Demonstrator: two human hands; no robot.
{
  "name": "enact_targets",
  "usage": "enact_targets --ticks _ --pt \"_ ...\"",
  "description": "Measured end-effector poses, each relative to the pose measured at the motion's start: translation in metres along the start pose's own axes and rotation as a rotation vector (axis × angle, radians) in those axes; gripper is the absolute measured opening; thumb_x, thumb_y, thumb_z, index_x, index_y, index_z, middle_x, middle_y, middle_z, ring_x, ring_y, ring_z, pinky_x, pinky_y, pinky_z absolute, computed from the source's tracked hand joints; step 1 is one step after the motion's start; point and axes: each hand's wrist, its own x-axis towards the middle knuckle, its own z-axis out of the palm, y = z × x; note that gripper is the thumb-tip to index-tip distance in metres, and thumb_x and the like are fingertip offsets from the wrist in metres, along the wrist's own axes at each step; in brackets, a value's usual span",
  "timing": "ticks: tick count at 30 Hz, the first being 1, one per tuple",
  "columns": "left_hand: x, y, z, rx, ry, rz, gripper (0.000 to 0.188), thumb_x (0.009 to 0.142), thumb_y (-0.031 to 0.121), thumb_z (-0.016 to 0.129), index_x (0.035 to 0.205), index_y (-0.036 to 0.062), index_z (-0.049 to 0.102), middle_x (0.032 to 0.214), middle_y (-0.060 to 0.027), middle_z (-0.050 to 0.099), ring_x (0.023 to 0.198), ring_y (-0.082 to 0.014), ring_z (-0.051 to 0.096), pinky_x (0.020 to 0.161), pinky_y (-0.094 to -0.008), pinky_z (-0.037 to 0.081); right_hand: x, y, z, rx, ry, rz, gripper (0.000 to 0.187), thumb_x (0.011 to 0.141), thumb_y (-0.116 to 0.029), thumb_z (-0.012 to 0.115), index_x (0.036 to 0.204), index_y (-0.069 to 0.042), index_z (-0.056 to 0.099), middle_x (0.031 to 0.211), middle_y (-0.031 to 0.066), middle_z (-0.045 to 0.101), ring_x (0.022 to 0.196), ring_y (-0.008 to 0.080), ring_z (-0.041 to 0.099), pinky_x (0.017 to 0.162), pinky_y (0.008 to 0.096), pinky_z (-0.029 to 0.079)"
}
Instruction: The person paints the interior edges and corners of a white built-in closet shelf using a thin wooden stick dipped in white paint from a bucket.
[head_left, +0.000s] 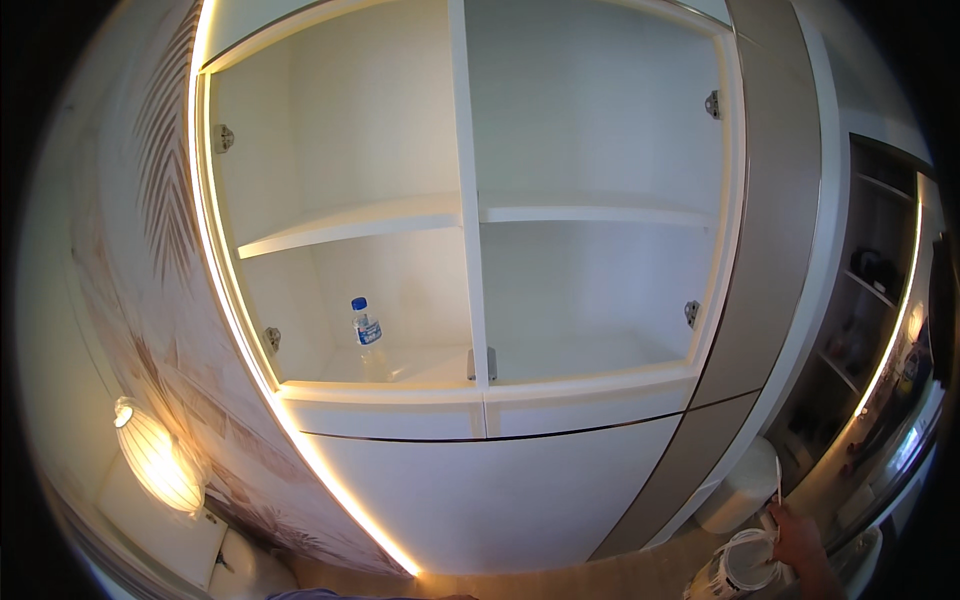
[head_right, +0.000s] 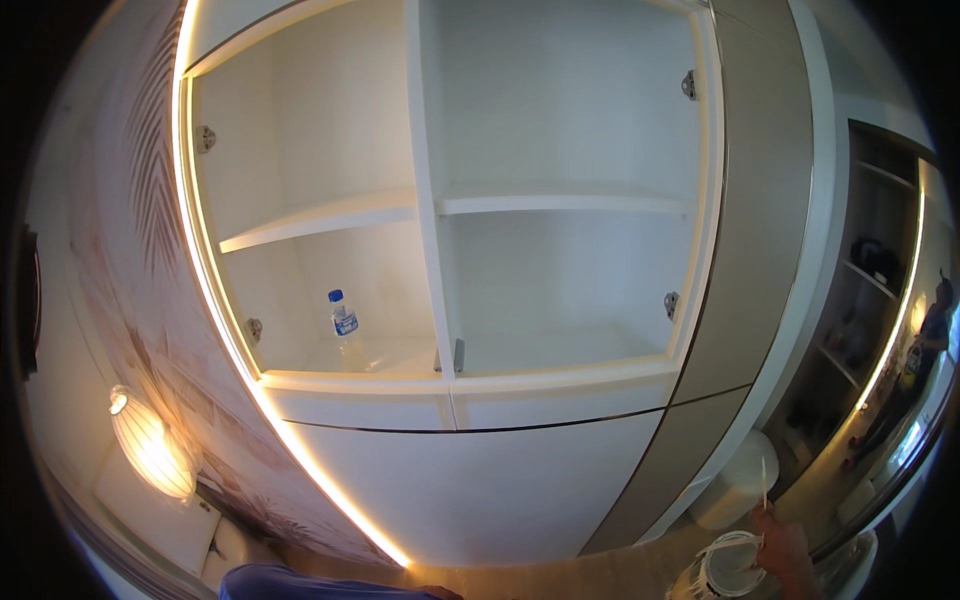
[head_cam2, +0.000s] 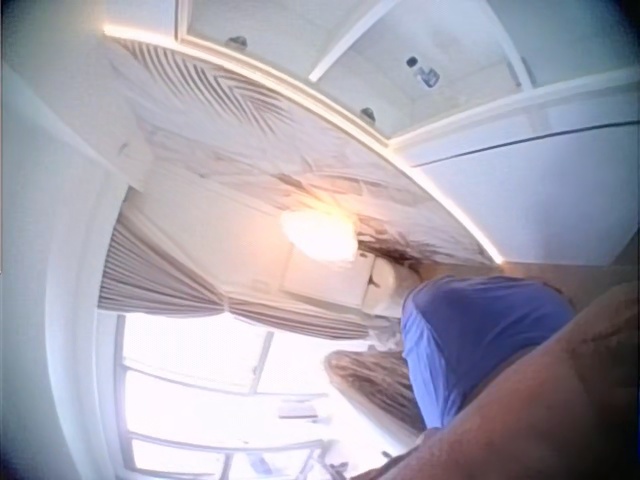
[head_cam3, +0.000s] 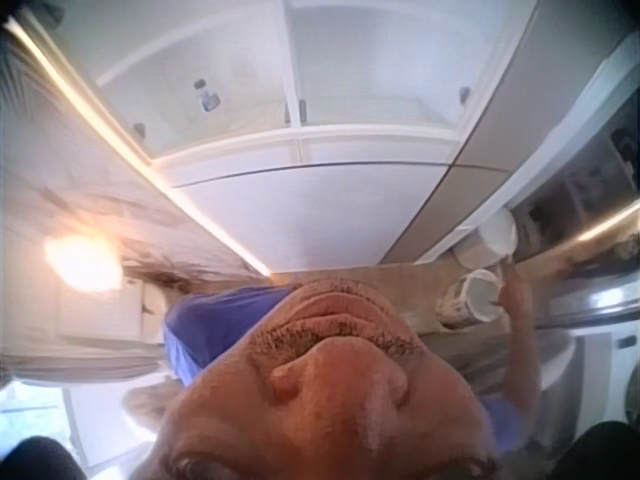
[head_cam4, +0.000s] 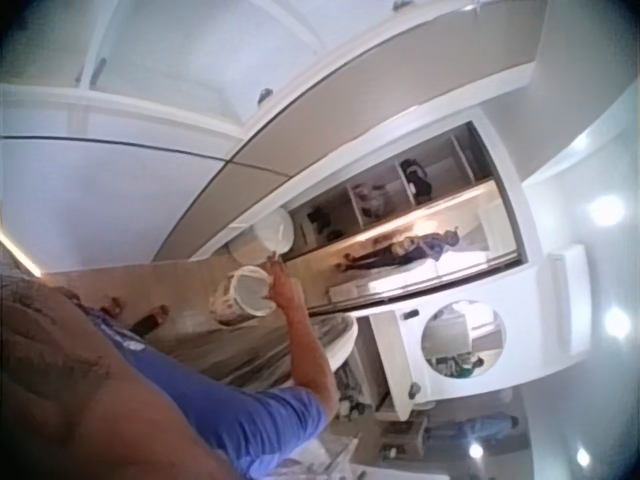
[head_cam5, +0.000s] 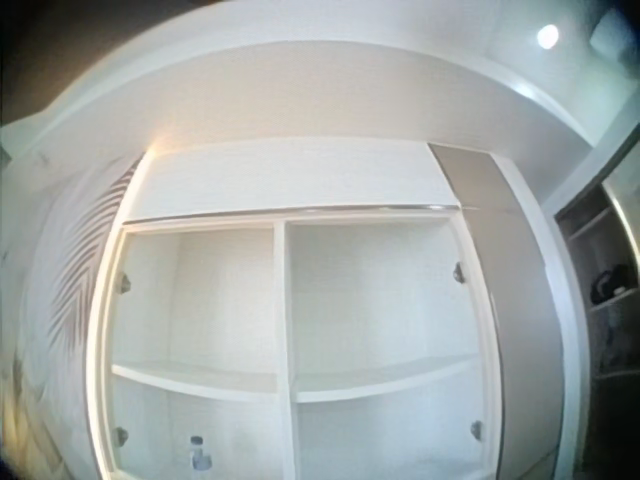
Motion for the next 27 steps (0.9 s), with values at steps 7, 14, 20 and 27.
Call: enact_targets --ticks 7,14,20,27 --pt "-0.015 -0.007 -0.001 -0.006 0.018 -0.027 0.052 0.097 0.031 0.065 0.142 0.0056 0.061 0.140 -0.0187 0.063 0.132 -0.0319 0.058 0.110 -0.0428 0.045 0.001 0.012 0.012 -0.056 0.030 -0.042 0.075 0.070 -0.019 0.084 0.140 -0.009 0.058 0.152 0.0142 0.056 0.110 0.0376 0.072 0.087 0.0494 0.060" --pt "-0.032 -0.017 0.009 -0.008 0.033 -0.050 0.052 0.097 0.030 0.065 0.143 0.0060 0.060 0.142 -0.0193 0.063 0.134 -0.0326 0.058 0.112 -0.0429 0.045 -0.004 0.003 0.003 -0.029 -0.024 -0.005 0.086 0.065 -0.022 0.090 0.142 -0.008 0.056 0.153 0.0147 0.054 0.113 0.0388 0.070 0.092 0.0493 0.058" --pt "-0.040 -0.033 0.014 0.002 0.027 -0.057 0.053 0.097 0.030 0.064 0.144 0.0062 0.060 0.143 -0.0197 0.062 0.135 -0.0332 0.057 0.113 -0.0431 0.044 -0.011 0.027 0.030 -0.093 0.063 -0.072 0.099 0.059 -0.024 0.096 0.147 -0.009 0.053 0.152 0.0157 0.055 0.118 0.0398 0.067 0.099 0.0488 0.055" --pt "-0.072 -0.058 0.015 0.026 0.011 -0.109 0.053 0.097 0.030 0.064 0.145 0.0066 0.060 0.145 -0.0203 0.062 0.136 -0.0338 0.057 0.114 -0.0433 0.044 0.008 0.012 0.018 -0.029 -0.043 0.024 0.083 0.071 -0.011 0.084 0.149 -0.012 0.052 0.151 0.0112 0.056 0.105 0.0415 0.070 0.091 0.0499 0.058"
